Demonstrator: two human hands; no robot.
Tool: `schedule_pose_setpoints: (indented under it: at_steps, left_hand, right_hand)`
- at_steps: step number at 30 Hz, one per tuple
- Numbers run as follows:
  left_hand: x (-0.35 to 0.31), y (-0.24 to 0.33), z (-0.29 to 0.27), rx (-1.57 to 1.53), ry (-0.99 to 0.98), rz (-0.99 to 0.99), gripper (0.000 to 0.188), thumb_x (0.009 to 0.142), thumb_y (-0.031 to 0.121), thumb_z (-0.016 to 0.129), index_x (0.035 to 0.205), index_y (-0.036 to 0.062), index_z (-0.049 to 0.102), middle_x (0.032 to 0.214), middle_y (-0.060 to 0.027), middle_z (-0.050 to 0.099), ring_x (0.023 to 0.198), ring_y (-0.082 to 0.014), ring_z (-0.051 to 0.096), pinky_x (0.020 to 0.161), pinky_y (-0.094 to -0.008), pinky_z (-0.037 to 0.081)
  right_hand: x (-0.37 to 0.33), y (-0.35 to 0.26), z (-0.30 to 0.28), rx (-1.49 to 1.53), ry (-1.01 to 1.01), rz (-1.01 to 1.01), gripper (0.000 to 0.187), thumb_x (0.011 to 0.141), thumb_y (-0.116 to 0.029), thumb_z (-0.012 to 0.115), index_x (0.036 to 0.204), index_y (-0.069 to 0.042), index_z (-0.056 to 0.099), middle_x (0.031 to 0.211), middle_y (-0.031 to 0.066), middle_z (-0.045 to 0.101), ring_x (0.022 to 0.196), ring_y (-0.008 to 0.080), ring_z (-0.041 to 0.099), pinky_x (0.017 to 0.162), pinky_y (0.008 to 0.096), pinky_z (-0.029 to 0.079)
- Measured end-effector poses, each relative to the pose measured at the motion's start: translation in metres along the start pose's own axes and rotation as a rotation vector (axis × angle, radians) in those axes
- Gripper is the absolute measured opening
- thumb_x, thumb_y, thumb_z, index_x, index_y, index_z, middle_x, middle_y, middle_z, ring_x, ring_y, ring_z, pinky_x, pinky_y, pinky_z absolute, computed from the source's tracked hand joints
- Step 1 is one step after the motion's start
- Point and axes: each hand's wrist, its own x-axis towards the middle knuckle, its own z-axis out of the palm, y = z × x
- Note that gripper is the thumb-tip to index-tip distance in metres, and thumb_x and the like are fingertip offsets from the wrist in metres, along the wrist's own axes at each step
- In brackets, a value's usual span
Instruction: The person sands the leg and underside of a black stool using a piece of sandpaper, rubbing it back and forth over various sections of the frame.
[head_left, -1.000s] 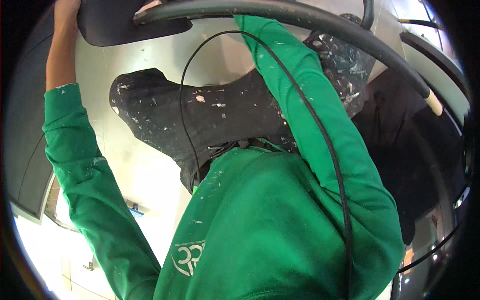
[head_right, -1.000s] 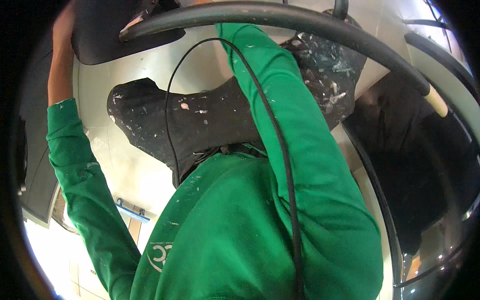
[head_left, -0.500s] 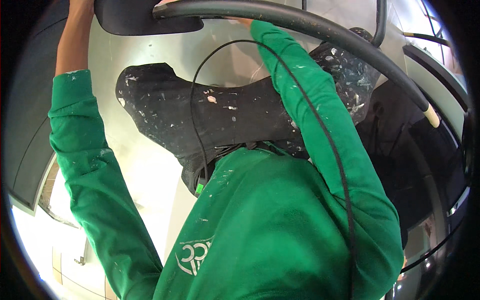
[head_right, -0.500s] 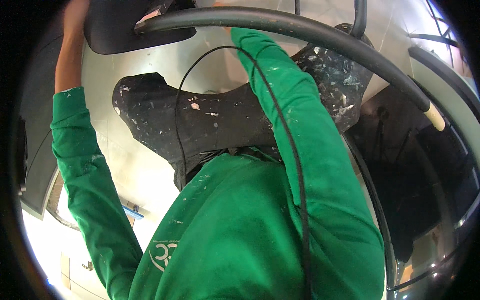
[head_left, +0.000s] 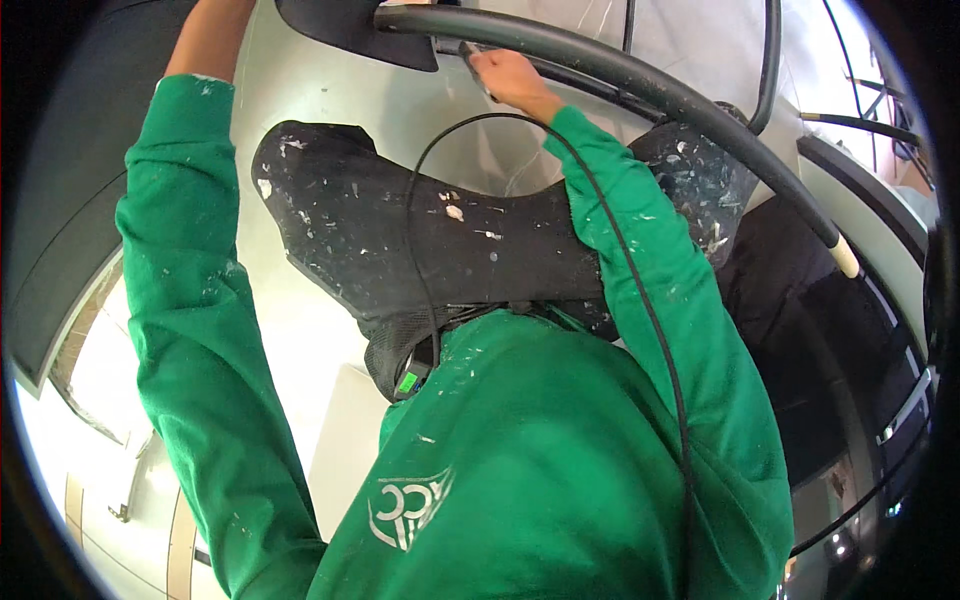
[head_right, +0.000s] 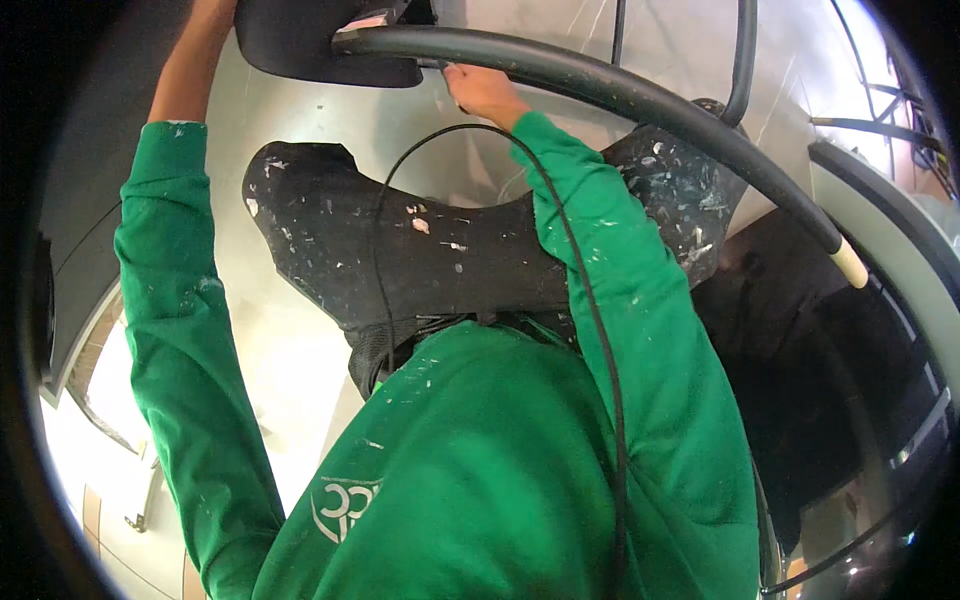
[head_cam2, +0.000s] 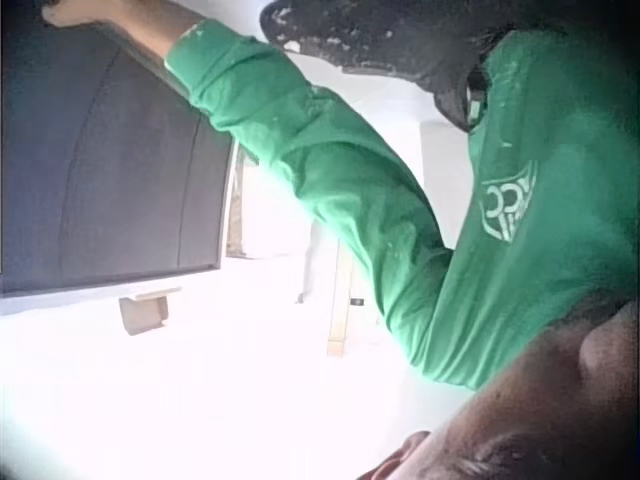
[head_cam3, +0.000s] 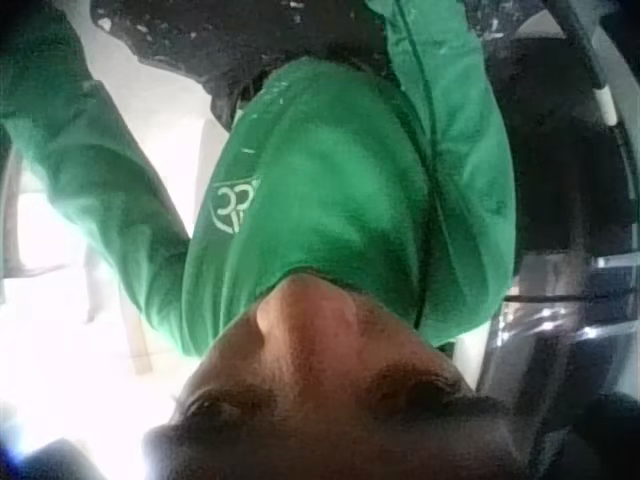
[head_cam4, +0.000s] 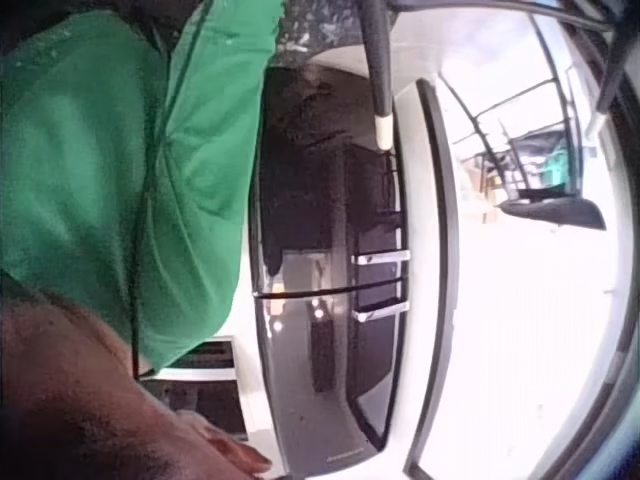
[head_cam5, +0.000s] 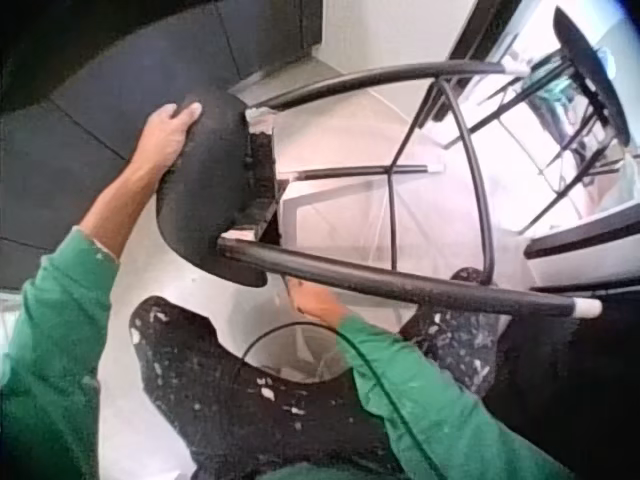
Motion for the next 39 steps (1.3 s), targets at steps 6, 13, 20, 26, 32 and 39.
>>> schedule_pose_setpoints:
  at_steps: [6,13,20,26,32,39]
  left_hand:
    - [-0.015,0.034,-0.003,-0.054,-0.057,-0.004,0.071,0.097,0.043,0.068,0.135,-0.0157,0.058,0.134,-0.0336,0.064,0.129,-0.039,0.062,0.11,-0.0408,0.045]
    - [-0.063,0.028,-0.003,-0.273,0.156,-0.03,0.053,0.097,0.032,0.07,0.132,-0.0071,0.06,0.124,-0.0259,0.068,0.117,-0.0301,0.067,0.102,-0.0386,0.05]
    - [-0.176,0.051,0.023,-0.473,0.296,-0.065,0.054,0.098,0.023,0.076,0.139,-0.0042,0.055,0.125,-0.0171,0.069,0.113,-0.024,0.067,0.102,-0.036,0.05]
    - [-0.136,0.038,0.029,-0.406,0.251,-0.106,0.049,0.1,0.017,0.071,0.14,-0.005,0.054,0.128,-0.0179,0.068,0.117,-0.026,0.066,0.103,-0.0371,0.05]
    - [-0.071,0.023,0.046,-0.424,0.301,0.024,0.04,0.097,0.01,0.064,0.135,-0.003,0.057,0.123,-0.0239,0.068,0.12,-0.0357,0.065,0.106,-0.0392,0.047]
    - [-0.023,-0.017,0.07,-0.339,0.347,0.148,0.035,0.094,0.008,0.066,0.127,-0.003,0.063,0.115,-0.0201,0.071,0.111,-0.0305,0.068,0.101,-0.0389,0.05]
  right_hand:
    - [-0.013,0.04,-0.05,-0.041,0.184,-0.158,0.059,0.106,-0.056,0.048,0.113,-0.003,0.075,0.091,0.0175,0.076,0.079,0.0281,0.072,0.076,0.0415,0.055]
    - [-0.008,0.035,-0.05,-0.064,0.153,-0.07,0.054,0.102,-0.043,0.051,0.11,0.008,0.066,0.103,0.0266,0.069,0.101,0.0351,0.068,0.091,0.0439,0.05]
    - [0.003,0.022,-0.068,-0.241,0.143,-0.305,0.037,0.107,-0.029,0.051,0.134,-0.006,0.059,0.125,0.0282,0.066,0.118,0.046,0.063,0.102,0.0485,0.049]
    - [0.014,0.008,-0.052,-0.301,0.145,-0.542,0.039,0.103,-0.027,0.06,0.138,-0.01,0.062,0.114,0.026,0.063,0.108,0.0454,0.063,0.092,0.0505,0.051]
    - [0.067,-0.01,-0.054,-0.489,0.088,-0.662,0.045,0.098,-0.02,0.064,0.143,-0.018,0.061,0.099,0.0171,0.054,0.096,0.0363,0.062,0.081,0.0483,0.055]
    - [0.141,0.007,-0.023,-0.438,0.223,-0.853,0.039,0.092,-0.015,0.07,0.132,-0.013,0.071,0.097,0.0128,0.055,0.095,0.0328,0.06,0.078,0.0449,0.055]
